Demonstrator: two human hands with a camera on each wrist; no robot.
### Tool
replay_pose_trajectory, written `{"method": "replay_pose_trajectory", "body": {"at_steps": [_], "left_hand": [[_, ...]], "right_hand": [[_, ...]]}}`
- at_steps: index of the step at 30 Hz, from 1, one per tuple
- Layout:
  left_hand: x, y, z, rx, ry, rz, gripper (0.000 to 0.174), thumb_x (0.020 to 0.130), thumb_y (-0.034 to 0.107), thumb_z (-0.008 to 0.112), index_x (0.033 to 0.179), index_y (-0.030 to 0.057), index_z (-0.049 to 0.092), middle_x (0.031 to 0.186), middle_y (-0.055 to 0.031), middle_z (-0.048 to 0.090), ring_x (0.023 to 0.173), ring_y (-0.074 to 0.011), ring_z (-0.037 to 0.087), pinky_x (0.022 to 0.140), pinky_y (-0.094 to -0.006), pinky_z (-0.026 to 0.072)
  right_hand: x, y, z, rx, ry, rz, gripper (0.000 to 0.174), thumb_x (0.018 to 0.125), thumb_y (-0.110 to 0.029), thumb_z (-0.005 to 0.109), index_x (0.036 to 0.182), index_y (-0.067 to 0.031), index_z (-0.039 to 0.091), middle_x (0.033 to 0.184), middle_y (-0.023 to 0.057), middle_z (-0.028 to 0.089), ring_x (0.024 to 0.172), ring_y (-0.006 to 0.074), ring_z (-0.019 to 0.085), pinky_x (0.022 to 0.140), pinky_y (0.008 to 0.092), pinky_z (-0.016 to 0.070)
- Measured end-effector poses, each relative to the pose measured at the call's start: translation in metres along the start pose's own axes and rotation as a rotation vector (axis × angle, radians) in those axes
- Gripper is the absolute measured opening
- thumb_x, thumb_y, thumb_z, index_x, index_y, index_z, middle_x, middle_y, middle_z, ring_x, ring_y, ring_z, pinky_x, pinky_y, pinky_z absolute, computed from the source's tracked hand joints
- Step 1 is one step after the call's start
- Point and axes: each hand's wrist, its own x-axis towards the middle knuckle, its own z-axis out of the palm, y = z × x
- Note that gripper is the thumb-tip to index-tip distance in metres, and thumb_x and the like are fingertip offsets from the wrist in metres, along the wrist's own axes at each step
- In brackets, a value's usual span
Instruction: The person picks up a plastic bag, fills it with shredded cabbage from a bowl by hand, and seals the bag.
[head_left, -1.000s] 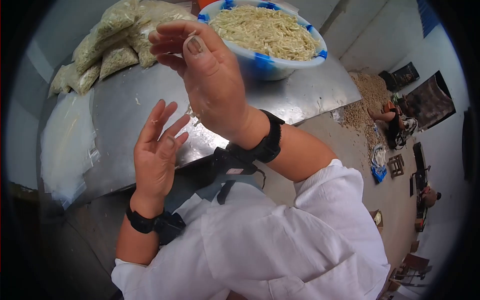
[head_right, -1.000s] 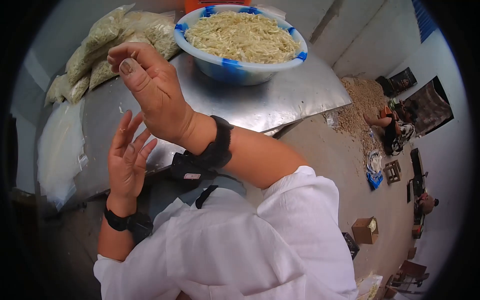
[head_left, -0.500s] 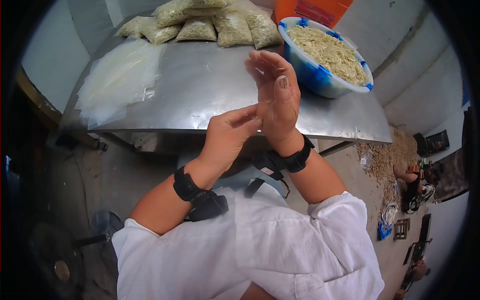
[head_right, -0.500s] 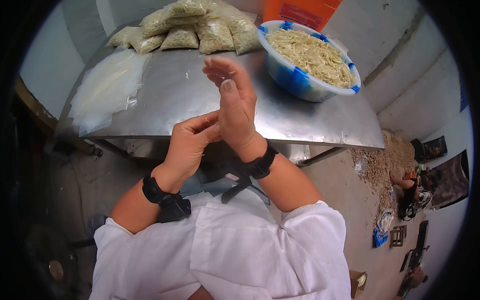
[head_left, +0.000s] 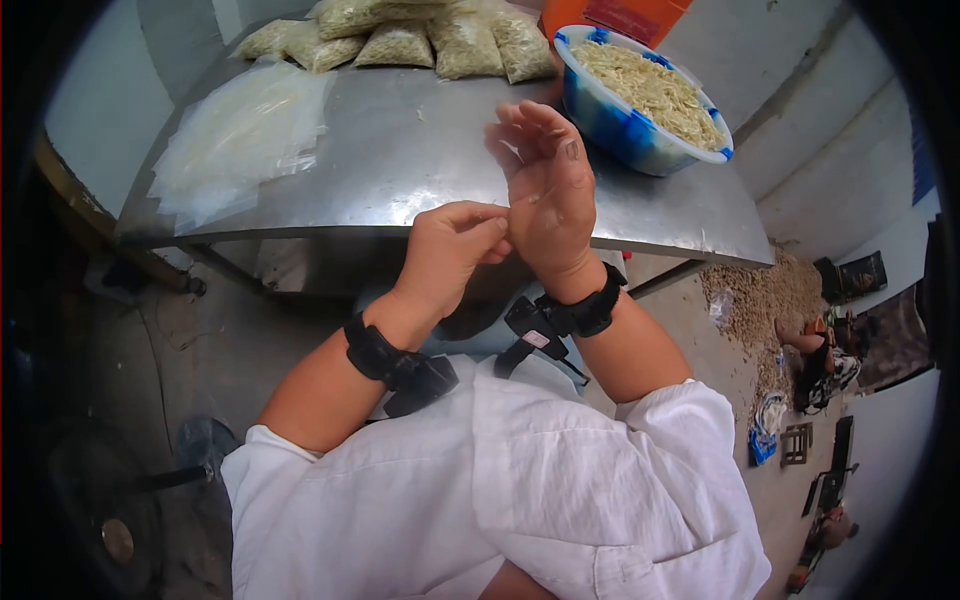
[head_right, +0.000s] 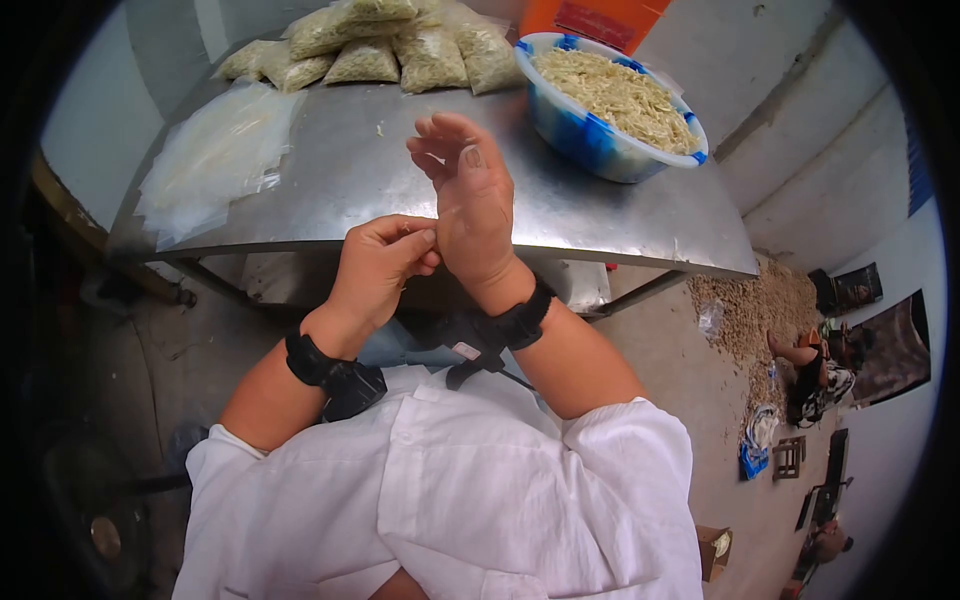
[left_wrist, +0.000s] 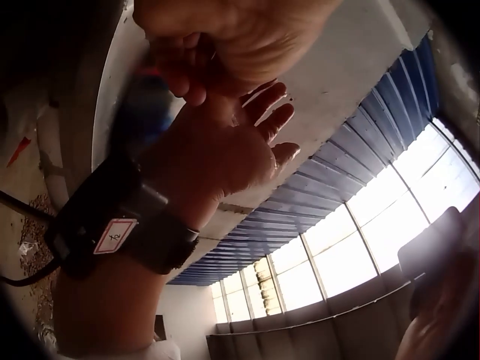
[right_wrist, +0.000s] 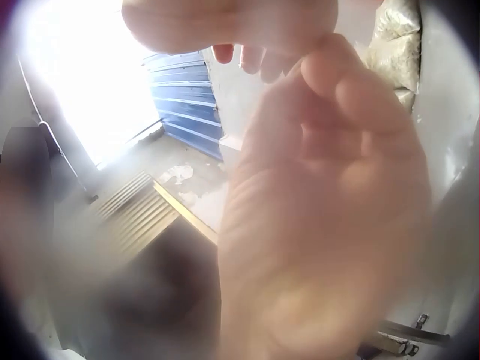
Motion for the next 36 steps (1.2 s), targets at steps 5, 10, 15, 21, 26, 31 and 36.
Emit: {"method": "replay_pose_trajectory", "body": {"at_steps": [5, 10, 15, 21, 26, 31, 36], "left_hand": [[0.006, 0.002, -0.004, -0.127, 0.030, -0.044, 0.015, 0.085, 0.005, 0.058, 0.098, -0.0024, 0.061, 0.081, -0.0063, 0.063, 0.067, -0.0094, 0.058, 0.062, -0.0195, 0.0489], [0.016, 0.017, 0.003, 0.075, 0.002, 0.149, 0.015, 0.084, 0.006, 0.060, 0.098, -0.0010, 0.062, 0.083, -0.0060, 0.063, 0.069, -0.0088, 0.058, 0.063, -0.0191, 0.0485], [0.025, 0.021, 0.014, 0.739, -0.157, 0.426, 0.013, 0.077, 0.005, 0.066, 0.089, 0.0010, 0.066, 0.079, -0.0059, 0.063, 0.068, -0.0111, 0.058, 0.061, -0.0224, 0.0463], [0.045, 0.019, 0.013, 0.979, -0.183, 0.563, 0.015, 0.070, 0.003, 0.067, 0.085, 0.0044, 0.066, 0.074, -0.0088, 0.061, 0.064, -0.0179, 0.059, 0.058, -0.0262, 0.0461], [0.059, 0.018, -0.005, 1.036, -0.112, 0.615, 0.010, 0.071, 0.001, 0.065, 0.081, 0.0035, 0.065, 0.072, -0.0087, 0.061, 0.061, -0.0186, 0.059, 0.055, -0.0276, 0.0460], [0.078, 0.030, -0.040, 1.023, 0.045, 0.779, 0.012, 0.069, -0.003, 0.064, 0.079, 0.0032, 0.064, 0.074, -0.0069, 0.060, 0.059, -0.0181, 0.055, 0.054, -0.0284, 0.0452], [0.080, 0.050, -0.064, 1.211, 0.054, 1.006, 0.015, 0.064, 0.001, 0.068, 0.077, 0.0072, 0.065, 0.075, -0.0038, 0.061, 0.067, -0.0214, 0.053, 0.059, -0.0301, 0.0429]], "right_hand": [[-0.006, -0.003, -0.016, 0.159, 0.150, 0.085, 0.048, 0.093, -0.040, 0.039, 0.120, -0.0017, 0.045, 0.118, 0.0164, 0.050, 0.111, 0.0264, 0.047, 0.099, 0.0414, 0.0343], [-0.007, -0.006, -0.018, 0.448, 0.288, 0.282, 0.049, 0.091, -0.044, 0.040, 0.118, -0.0042, 0.045, 0.115, 0.0143, 0.050, 0.107, 0.0259, 0.048, 0.095, 0.0394, 0.0357], [-0.003, -0.007, -0.022, 0.414, 0.208, 0.306, 0.053, 0.091, -0.049, 0.037, 0.122, -0.0069, 0.043, 0.120, 0.0133, 0.047, 0.111, 0.0254, 0.044, 0.096, 0.0399, 0.0339], [0.001, 0.008, -0.034, 0.245, 0.090, 0.270, 0.052, 0.092, -0.047, 0.035, 0.126, -0.0075, 0.040, 0.122, 0.0115, 0.046, 0.111, 0.0233, 0.043, 0.098, 0.0371, 0.0314], [0.008, 0.034, -0.032, 0.190, 0.038, 0.282, 0.052, 0.091, -0.044, 0.038, 0.126, -0.0050, 0.039, 0.122, 0.0118, 0.045, 0.111, 0.0215, 0.043, 0.099, 0.0360, 0.0306], [0.016, 0.059, -0.016, 0.517, 0.190, 0.504, 0.050, 0.091, -0.036, 0.043, 0.125, 0.0004, 0.039, 0.119, 0.0139, 0.046, 0.110, 0.0214, 0.046, 0.097, 0.0354, 0.0370], [0.020, 0.076, -0.001, 0.742, 0.182, 0.766, 0.041, 0.091, -0.024, 0.045, 0.121, 0.0040, 0.042, 0.115, 0.0139, 0.049, 0.108, 0.0214, 0.049, 0.094, 0.0348, 0.0402]]}}
